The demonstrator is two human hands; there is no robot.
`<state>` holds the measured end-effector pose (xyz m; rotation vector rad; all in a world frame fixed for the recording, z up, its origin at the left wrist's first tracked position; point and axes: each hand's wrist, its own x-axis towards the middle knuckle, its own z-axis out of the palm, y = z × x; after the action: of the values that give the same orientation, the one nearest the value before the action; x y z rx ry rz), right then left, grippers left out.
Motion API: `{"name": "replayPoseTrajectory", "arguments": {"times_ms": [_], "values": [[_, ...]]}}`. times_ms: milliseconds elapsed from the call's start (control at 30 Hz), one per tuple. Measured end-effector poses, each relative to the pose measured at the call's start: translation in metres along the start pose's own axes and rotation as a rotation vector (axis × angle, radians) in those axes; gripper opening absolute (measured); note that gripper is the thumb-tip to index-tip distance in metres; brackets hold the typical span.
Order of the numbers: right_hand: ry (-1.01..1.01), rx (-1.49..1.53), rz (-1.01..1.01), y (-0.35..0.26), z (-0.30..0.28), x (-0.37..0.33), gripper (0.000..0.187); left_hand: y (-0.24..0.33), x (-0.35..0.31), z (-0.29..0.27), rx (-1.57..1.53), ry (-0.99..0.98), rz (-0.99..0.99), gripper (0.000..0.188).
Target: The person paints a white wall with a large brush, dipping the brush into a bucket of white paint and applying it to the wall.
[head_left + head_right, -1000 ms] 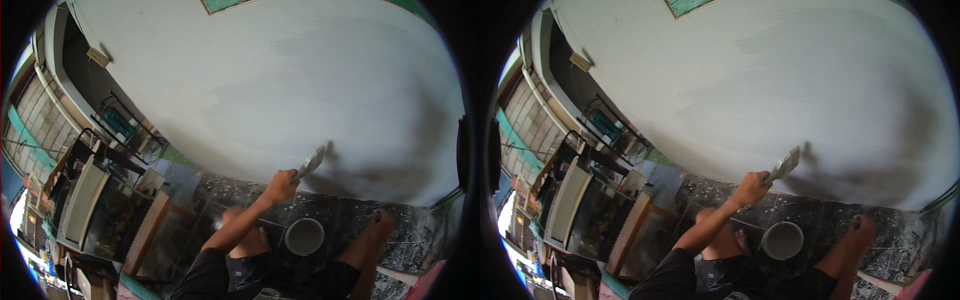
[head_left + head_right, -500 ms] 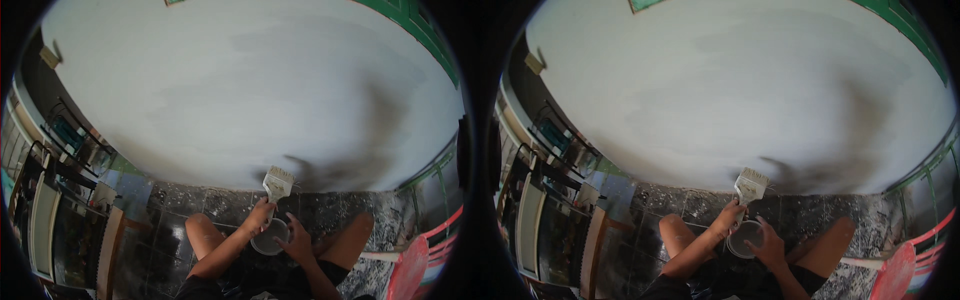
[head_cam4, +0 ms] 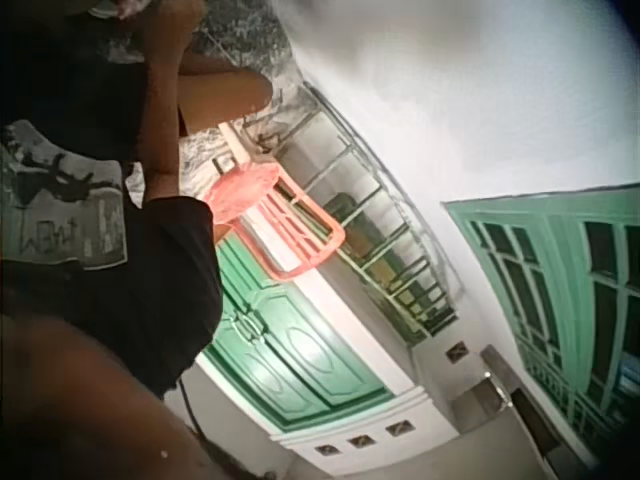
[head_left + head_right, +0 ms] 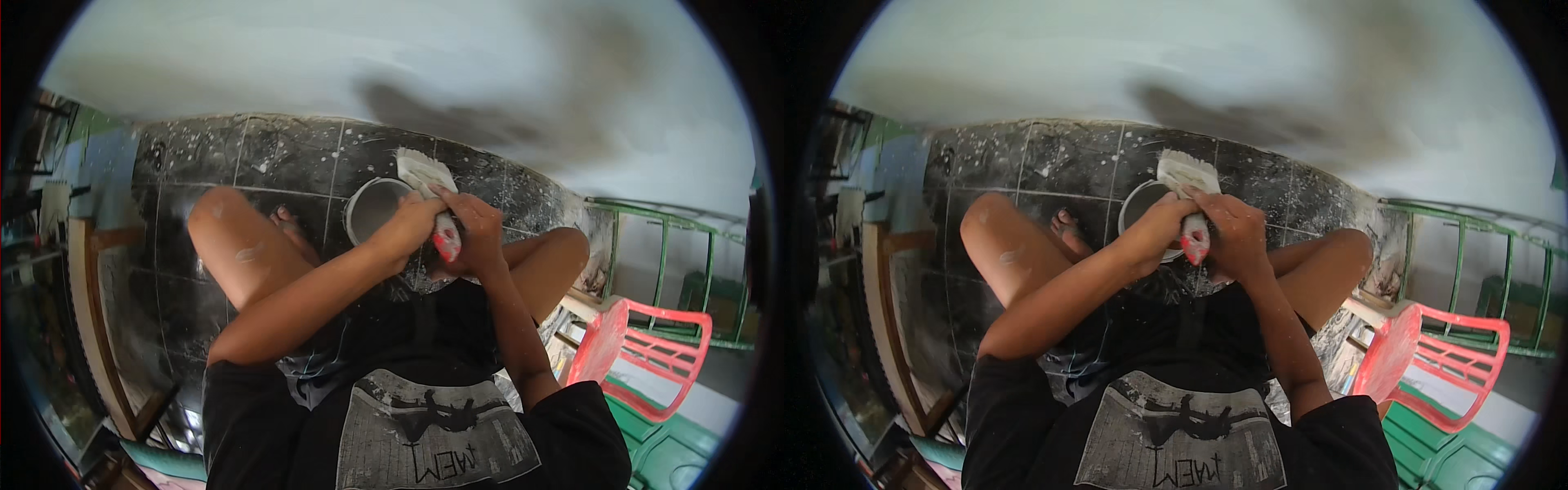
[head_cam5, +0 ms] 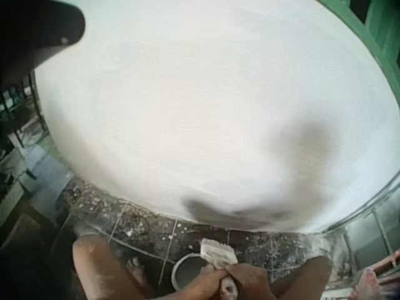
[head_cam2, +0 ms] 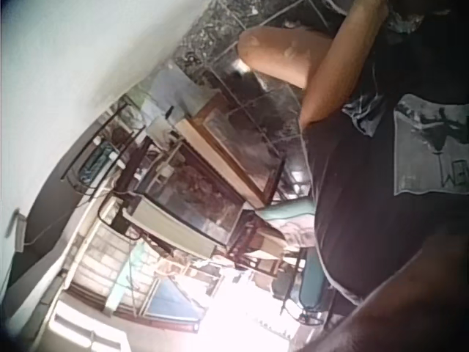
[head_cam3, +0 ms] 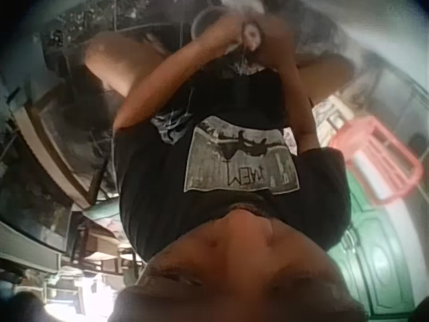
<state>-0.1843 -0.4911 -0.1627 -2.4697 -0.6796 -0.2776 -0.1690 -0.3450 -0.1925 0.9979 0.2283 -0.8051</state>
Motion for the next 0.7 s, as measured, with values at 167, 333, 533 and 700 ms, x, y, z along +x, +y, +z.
{"name": "replayPoseTrajectory", "arguments": {"times_ms": [167,333,533,700], "values": [[-0.014,0.091,0.003,-0.004,0.019,0.006,0.044,-0.013,0.008,-0.019,0.452,0.235,0.09,0.033],[-0.112,0.097,0.137,0.011,0.012,0.01,0.032,0.021,-0.021,-0.036,1.303,0.248,0.62,0.044],[-0.196,0.262,0.277,0.009,0.04,0.006,0.012,0.123,-0.066,-0.101,0.981,0.888,0.683,0.039],[-0.344,0.142,0.365,0.037,0.1,-0.02,0.024,0.13,-0.061,-0.122,0.891,0.943,0.686,0.036]]}}
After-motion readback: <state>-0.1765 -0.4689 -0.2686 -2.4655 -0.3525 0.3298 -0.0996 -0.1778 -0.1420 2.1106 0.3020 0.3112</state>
